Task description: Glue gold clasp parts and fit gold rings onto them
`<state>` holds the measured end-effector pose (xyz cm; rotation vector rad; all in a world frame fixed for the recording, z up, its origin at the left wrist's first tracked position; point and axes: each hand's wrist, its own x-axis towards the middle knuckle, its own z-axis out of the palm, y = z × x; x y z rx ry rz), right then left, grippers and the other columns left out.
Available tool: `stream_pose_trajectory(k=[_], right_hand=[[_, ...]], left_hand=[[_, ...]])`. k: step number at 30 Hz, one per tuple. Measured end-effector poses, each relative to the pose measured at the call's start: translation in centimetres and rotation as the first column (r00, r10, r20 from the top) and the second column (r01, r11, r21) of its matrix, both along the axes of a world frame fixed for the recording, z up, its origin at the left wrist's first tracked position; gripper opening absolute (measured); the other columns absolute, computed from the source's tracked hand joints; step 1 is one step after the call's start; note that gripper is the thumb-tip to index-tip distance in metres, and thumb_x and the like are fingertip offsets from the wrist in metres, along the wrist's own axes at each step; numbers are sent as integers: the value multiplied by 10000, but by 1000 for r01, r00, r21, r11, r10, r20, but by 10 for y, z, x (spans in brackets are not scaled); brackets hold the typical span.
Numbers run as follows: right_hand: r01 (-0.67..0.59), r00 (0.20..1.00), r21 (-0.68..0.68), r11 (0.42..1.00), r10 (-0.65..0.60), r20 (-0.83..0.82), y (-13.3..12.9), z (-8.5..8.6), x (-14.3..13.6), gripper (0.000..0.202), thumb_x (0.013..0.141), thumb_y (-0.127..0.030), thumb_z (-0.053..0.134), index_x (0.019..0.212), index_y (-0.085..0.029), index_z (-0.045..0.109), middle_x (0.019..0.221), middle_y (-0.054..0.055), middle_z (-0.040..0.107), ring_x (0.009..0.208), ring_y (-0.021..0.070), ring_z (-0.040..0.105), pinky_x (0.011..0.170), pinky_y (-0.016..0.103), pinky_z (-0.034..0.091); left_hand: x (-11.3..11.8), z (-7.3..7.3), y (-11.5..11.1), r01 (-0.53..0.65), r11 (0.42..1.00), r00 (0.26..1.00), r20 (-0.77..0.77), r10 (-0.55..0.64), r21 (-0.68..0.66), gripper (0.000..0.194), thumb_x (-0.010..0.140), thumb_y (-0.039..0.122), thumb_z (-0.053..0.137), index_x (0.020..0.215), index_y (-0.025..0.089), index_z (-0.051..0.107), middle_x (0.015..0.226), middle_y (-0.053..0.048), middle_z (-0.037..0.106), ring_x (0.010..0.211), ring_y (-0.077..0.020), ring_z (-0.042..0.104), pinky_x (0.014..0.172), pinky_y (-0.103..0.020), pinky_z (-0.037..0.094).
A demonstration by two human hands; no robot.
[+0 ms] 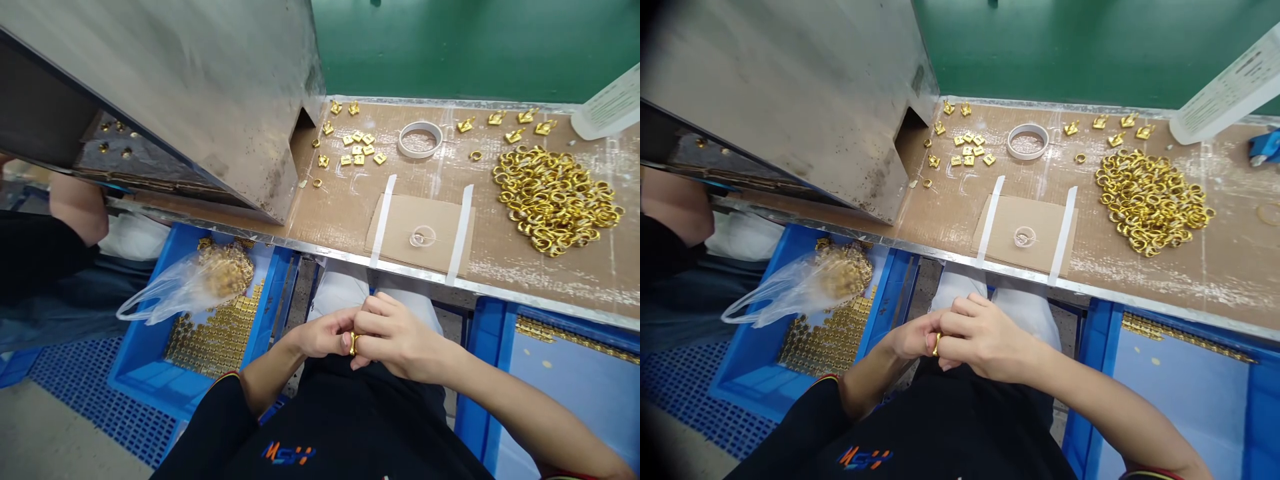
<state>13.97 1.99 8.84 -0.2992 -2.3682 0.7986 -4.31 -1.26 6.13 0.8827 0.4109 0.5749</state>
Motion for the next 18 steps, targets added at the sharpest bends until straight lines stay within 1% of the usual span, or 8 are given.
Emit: stream_pose_trajectory(k=[2,7,12,16,18], right_hand=[[-11,1000,-24,1000,11,-14,0,1,0,352,1086,-189,388,813,-191,611,778,19,556,748,179,378,688,325,281],[-28,999,-50,998,26,-26,2,3,-1,380,1093,-201,369,798,-188,608,785,22,573,741,180,378,683,327,272],[-45,999,-81,996,45,-5,3,2,0,378,1097,-215,372,795,-191,598,776,18,569,739,180,380,693,326,271],[-36,999,-79,996,37,19,0,0,0,337,1091,-225,400,830,-185,611,766,17,561,745,182,373,697,328,270],[-30,999,-79,996,32,18,-1,-2,0,340,1090,-221,397,824,-183,606,769,16,561,747,181,371,698,326,273]], left_hand=[[0,0,1,13,1000,999,29,-13,16,613,841,757,595,674,169,552,591,-15,534,565,-126,503,553,-250,401],[2,-4,-2,-5,1000,998,63,4,20,610,860,746,577,653,174,539,568,-15,524,570,-139,513,572,-264,424],[4,-6,-5,-70,997,996,62,71,-17,558,848,715,629,755,168,569,582,4,505,578,-141,507,603,-274,447],[4,-9,-8,-38,999,998,50,39,-20,590,837,740,618,715,167,545,595,-8,501,607,-146,502,587,-268,426],[4,-13,-10,-52,998,998,33,53,-28,604,824,761,615,762,163,555,615,-5,500,634,-154,511,601,-271,427]])
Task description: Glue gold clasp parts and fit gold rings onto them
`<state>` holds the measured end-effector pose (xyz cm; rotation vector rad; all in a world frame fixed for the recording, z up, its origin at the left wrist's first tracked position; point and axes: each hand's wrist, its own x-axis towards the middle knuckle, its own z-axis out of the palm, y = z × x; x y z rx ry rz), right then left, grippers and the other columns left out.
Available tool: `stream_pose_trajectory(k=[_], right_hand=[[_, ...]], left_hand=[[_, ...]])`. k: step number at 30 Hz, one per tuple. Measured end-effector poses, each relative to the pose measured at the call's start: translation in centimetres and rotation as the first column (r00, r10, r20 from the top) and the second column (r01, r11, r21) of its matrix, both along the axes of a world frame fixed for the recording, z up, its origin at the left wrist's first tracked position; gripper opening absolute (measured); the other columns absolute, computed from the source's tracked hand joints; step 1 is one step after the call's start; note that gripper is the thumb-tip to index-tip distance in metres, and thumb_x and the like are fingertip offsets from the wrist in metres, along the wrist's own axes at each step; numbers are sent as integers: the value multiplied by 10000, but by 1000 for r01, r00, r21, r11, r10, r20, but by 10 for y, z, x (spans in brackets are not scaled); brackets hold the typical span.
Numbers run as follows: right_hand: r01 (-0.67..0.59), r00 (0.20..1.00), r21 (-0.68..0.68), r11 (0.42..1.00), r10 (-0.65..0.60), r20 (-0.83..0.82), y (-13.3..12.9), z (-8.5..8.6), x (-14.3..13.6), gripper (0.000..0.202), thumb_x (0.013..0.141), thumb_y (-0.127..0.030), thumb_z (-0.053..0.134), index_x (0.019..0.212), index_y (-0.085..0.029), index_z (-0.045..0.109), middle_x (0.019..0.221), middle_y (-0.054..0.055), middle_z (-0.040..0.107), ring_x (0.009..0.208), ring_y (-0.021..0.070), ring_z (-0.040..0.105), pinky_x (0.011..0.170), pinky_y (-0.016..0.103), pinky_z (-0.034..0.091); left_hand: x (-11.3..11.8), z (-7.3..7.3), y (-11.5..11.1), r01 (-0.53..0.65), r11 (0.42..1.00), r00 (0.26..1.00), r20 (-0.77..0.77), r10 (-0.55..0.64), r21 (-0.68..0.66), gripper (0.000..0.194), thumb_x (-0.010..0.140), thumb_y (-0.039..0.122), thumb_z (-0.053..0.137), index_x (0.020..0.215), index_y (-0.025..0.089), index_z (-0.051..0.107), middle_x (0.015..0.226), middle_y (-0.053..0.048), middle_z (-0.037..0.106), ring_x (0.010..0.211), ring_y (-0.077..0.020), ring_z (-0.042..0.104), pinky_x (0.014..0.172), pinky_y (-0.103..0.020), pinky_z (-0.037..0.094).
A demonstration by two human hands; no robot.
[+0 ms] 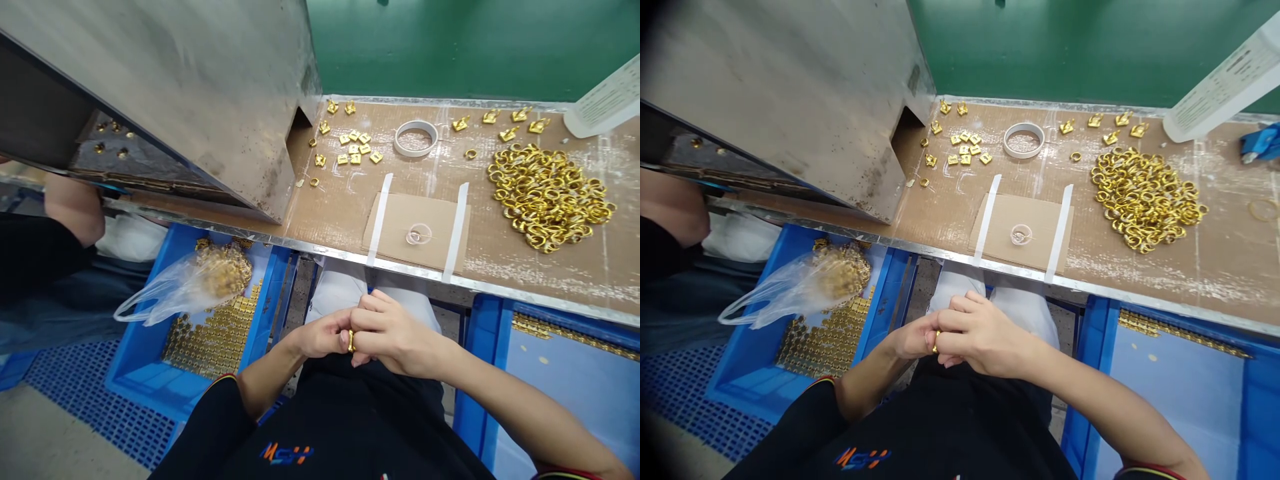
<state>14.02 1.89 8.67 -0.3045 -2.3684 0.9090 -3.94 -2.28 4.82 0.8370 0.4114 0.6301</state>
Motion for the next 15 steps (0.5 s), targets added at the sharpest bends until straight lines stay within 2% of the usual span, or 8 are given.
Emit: stream_pose_trajectory(k=[5,8,15], right_hand=[[0,1000,-2,1000,0,23,2,-2,2,356,1090,-186,360,824,-185,597,764,13,547,756,181,369,706,321,280],[-28,998,18,999,27,60,5,-2,3,330,1090,-198,379,849,-188,603,764,15,539,773,186,377,714,325,280],[-41,999,-34,999,42,25,6,-3,2,304,1066,-144,395,836,-193,588,803,21,558,788,189,391,710,324,284]], left_hand=[[-4,-14,-6,-87,995,985,-145,94,55,687,796,797,612,953,129,627,777,-23,541,715,-144,489,658,-269,426],[-5,-17,-8,-89,994,975,-198,98,58,723,782,820,601,984,128,661,771,-21,535,751,-160,492,693,-285,441],[-1,-12,-7,-145,989,985,-94,142,-24,656,799,755,656,983,126,691,802,-26,544,781,-161,525,708,-270,438]])
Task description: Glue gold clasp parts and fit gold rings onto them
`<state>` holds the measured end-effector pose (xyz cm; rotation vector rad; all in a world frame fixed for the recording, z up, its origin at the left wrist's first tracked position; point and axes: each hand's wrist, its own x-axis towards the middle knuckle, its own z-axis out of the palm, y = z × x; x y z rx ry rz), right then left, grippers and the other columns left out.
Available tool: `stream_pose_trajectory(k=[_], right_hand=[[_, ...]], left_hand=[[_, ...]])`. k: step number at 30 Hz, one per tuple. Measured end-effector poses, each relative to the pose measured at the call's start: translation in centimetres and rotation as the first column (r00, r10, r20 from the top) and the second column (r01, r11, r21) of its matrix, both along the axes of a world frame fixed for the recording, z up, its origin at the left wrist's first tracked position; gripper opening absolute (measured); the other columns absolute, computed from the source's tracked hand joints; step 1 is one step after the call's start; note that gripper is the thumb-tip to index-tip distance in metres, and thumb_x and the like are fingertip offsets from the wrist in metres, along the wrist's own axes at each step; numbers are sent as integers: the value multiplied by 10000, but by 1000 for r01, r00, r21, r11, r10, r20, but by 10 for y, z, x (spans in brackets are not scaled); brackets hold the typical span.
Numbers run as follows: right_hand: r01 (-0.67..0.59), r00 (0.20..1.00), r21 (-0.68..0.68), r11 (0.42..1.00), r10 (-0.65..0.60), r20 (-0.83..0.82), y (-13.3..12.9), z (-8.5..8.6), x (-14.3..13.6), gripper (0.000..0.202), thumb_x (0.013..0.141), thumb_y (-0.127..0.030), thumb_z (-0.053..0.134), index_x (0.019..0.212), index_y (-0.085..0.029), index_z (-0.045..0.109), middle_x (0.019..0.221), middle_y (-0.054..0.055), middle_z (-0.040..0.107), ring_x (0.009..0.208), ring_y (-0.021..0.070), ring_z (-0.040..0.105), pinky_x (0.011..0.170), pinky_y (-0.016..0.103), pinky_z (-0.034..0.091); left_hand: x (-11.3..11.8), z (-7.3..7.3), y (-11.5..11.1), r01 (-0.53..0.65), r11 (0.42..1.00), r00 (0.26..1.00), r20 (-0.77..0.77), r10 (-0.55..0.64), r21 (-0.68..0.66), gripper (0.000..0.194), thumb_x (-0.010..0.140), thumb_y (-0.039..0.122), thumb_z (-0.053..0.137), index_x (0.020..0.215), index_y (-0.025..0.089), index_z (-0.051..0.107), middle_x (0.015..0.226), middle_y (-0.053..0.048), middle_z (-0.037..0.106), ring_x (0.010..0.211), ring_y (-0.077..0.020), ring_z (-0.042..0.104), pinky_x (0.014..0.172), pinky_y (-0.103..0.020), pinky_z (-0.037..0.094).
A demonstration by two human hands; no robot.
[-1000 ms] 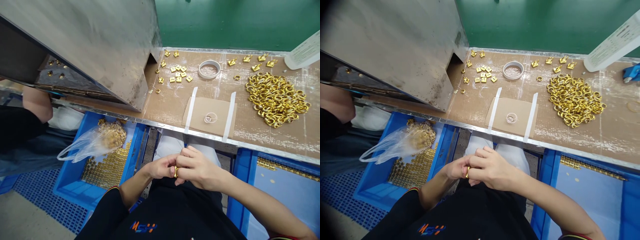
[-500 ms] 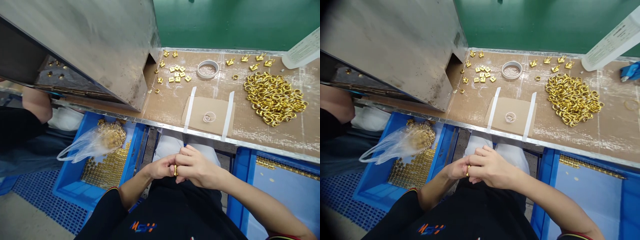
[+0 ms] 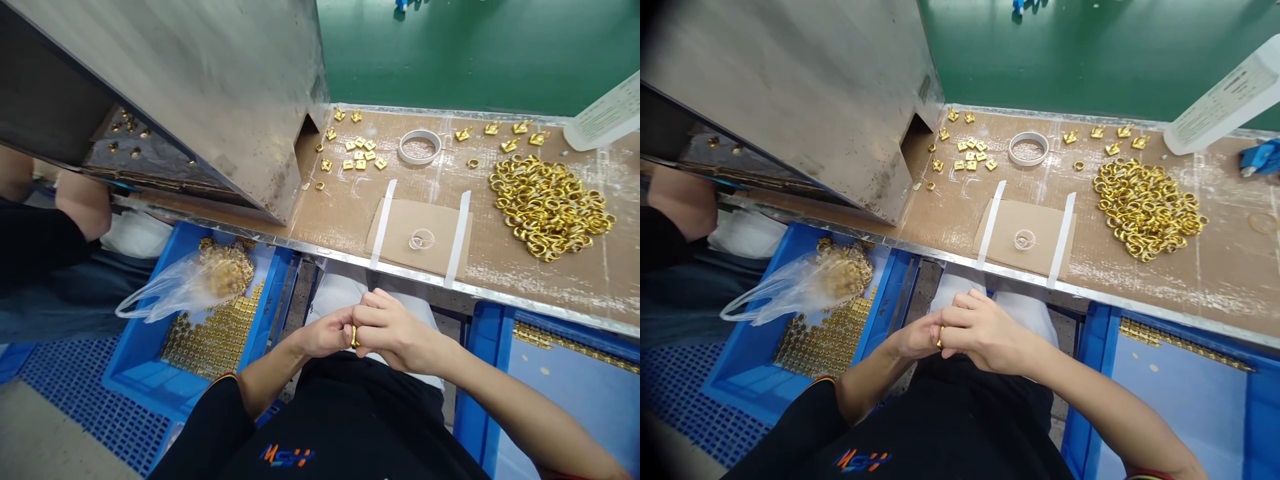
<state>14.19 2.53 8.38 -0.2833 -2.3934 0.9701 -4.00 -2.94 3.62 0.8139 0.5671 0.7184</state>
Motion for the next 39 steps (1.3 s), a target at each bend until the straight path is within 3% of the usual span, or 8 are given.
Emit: stream_pose_trajectory(k=[4,10,18,22,25,32,39], right_hand=[[-18,999,-42,999,16,-34,1,-5,0,319,1058,-122,378,812,-195,568,806,25,552,792,191,398,717,322,305],[-24,999,-59,998,21,-44,1,-8,-2,329,1052,-99,364,816,-193,573,842,34,579,805,189,417,724,325,332],[-16,999,-12,1000,16,-29,3,-5,-4,305,1072,-155,353,867,-191,576,753,24,530,777,194,405,673,313,335],[-4,1000,9,1000,4,-27,4,-3,-3,308,1067,-153,362,851,-191,578,753,26,530,776,194,414,675,306,352],[23,1000,52,998,-23,-1,5,1,-3,304,1072,-180,394,839,-190,589,743,23,523,769,191,427,681,306,362],[55,998,170,984,-51,-25,19,16,2,337,1089,-244,419,806,-176,590,734,18,579,703,168,425,655,302,354],[164,978,312,936,-196,73,27,35,17,298,1074,-246,482,816,-179,616,764,23,623,739,170,489,644,317,334]], left_hand=[[1,1,4,16,998,999,41,-13,-56,623,776,728,707,941,128,678,722,2,519,749,-156,532,739,-286,444],[-1,0,5,50,997,999,-8,-51,-52,661,714,805,691,747,150,605,615,29,476,636,-133,476,652,-274,408],[3,4,5,-8,998,1000,24,10,-54,670,741,773,703,915,129,634,704,24,485,664,-113,439,621,-245,364],[5,6,8,5,1000,1000,19,-4,-31,670,750,794,672,877,137,630,656,27,475,655,-123,439,609,-254,357],[2,11,13,13,1000,1000,-21,-14,-15,689,712,820,680,840,147,610,642,25,479,629,-120,422,577,-249,337],[-9,33,40,154,987,980,-135,-146,46,674,756,792,662,874,130,615,734,11,492,662,-112,416,588,-229,336],[1,38,57,33,998,990,-136,-40,-50,677,609,716,835,850,157,541,747,38,504,645,-94,436,586,-210,352]])
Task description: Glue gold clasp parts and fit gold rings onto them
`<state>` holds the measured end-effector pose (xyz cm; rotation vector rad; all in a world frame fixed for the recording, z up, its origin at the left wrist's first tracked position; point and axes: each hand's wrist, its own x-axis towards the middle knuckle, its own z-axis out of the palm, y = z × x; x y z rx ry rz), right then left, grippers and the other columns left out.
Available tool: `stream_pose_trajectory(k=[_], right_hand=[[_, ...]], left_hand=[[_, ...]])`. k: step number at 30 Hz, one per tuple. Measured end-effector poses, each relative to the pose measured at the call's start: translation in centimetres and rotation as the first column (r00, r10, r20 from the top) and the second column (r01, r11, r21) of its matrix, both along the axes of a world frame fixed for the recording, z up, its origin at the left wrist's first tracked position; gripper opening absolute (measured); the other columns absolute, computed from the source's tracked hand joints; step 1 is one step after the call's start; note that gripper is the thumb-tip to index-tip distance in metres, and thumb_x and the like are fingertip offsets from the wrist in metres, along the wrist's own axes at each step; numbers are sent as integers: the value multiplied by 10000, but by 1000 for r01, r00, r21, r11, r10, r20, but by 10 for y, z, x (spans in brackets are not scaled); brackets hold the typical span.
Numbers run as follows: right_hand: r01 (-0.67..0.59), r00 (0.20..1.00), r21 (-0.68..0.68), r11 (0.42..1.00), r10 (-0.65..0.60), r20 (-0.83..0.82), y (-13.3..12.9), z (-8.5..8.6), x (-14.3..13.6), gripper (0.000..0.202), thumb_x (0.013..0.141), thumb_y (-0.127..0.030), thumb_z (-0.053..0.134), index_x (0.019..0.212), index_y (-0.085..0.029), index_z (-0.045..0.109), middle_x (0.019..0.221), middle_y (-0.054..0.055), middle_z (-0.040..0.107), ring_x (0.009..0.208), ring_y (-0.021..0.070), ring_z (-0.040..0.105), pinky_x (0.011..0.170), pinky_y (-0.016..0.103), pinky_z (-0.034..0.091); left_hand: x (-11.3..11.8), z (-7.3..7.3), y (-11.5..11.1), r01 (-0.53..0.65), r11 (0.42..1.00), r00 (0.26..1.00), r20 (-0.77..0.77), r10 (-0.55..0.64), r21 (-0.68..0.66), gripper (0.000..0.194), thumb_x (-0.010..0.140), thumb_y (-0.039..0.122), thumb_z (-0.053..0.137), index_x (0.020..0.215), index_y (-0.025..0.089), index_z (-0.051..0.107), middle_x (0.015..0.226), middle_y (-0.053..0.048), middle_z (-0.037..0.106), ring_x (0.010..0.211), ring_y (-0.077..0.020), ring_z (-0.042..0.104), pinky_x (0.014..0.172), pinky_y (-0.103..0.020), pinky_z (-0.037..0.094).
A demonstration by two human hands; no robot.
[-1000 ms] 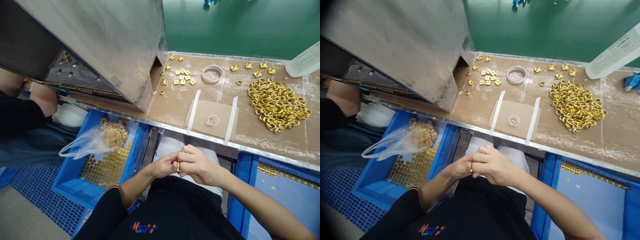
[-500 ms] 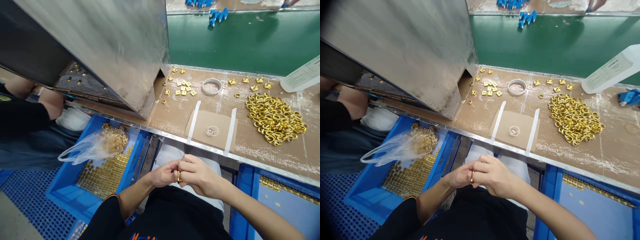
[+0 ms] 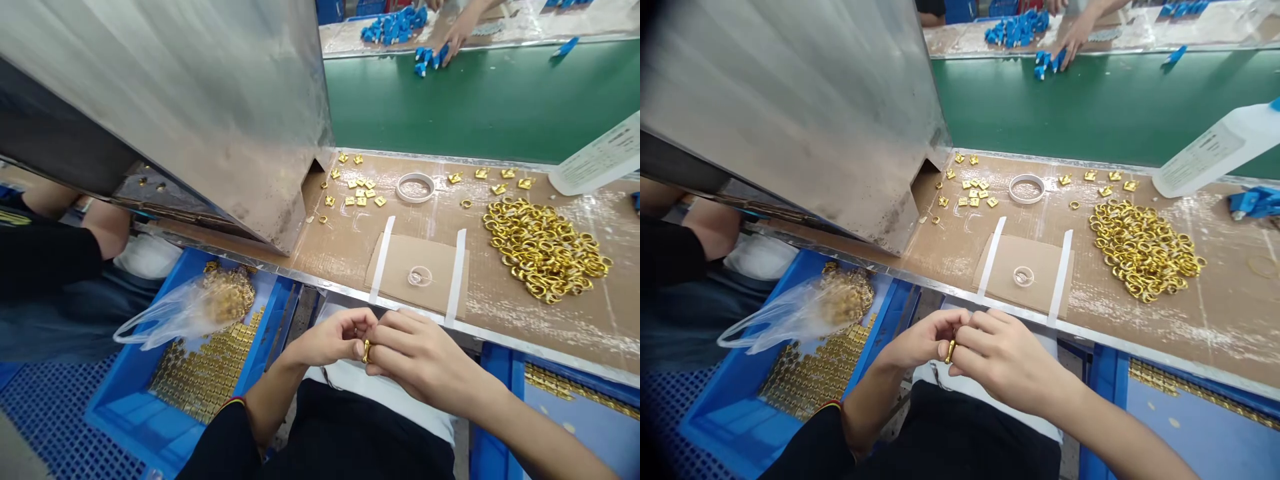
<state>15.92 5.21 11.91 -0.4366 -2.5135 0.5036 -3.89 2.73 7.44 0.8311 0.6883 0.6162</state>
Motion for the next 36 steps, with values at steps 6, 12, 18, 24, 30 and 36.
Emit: stream_pose_trajectory(k=[6,12,18,24,30,36], right_hand=[[34,999,33,999,-35,33,0,6,3,298,1079,-220,461,837,-180,630,758,24,634,735,174,494,659,329,347],[69,996,85,994,-73,45,1,5,3,368,1093,-220,396,830,-171,649,814,51,645,709,179,453,629,334,323],[61,992,166,984,-78,99,1,3,3,388,1083,-163,357,840,-170,660,866,73,672,717,188,466,641,343,332],[89,975,284,955,-141,169,1,2,5,376,1045,-93,358,847,-144,674,821,81,640,699,195,462,635,351,334],[161,961,352,922,-228,158,-5,8,3,360,1006,-56,402,798,-134,686,798,82,646,683,198,496,639,362,348],[232,934,419,878,-321,157,-13,18,-3,401,1005,-47,364,829,-112,719,870,120,700,718,216,570,651,384,386]], left_hand=[[7,-2,-1,-43,998,996,82,47,-43,679,592,719,838,815,165,514,686,56,479,583,-73,392,534,-192,301],[10,-10,-7,-86,995,986,138,92,-52,668,649,755,777,811,168,503,652,52,493,548,-74,415,513,-192,308],[8,-8,-7,-108,994,981,162,111,-27,597,735,696,762,845,150,549,637,35,538,549,-77,453,537,-190,356],[3,8,-8,-259,962,959,-92,266,87,493,757,570,821,904,120,681,661,23,560,580,-87,483,547,-196,396],[5,15,-16,-359,881,890,-172,422,307,296,805,399,832,978,167,766,758,-9,655,672,-114,555,634,-219,456],[7,14,-20,-366,741,822,-179,541,562,227,892,336,753,1067,191,766,844,-35,684,771,-144,614,721,-241,490]])
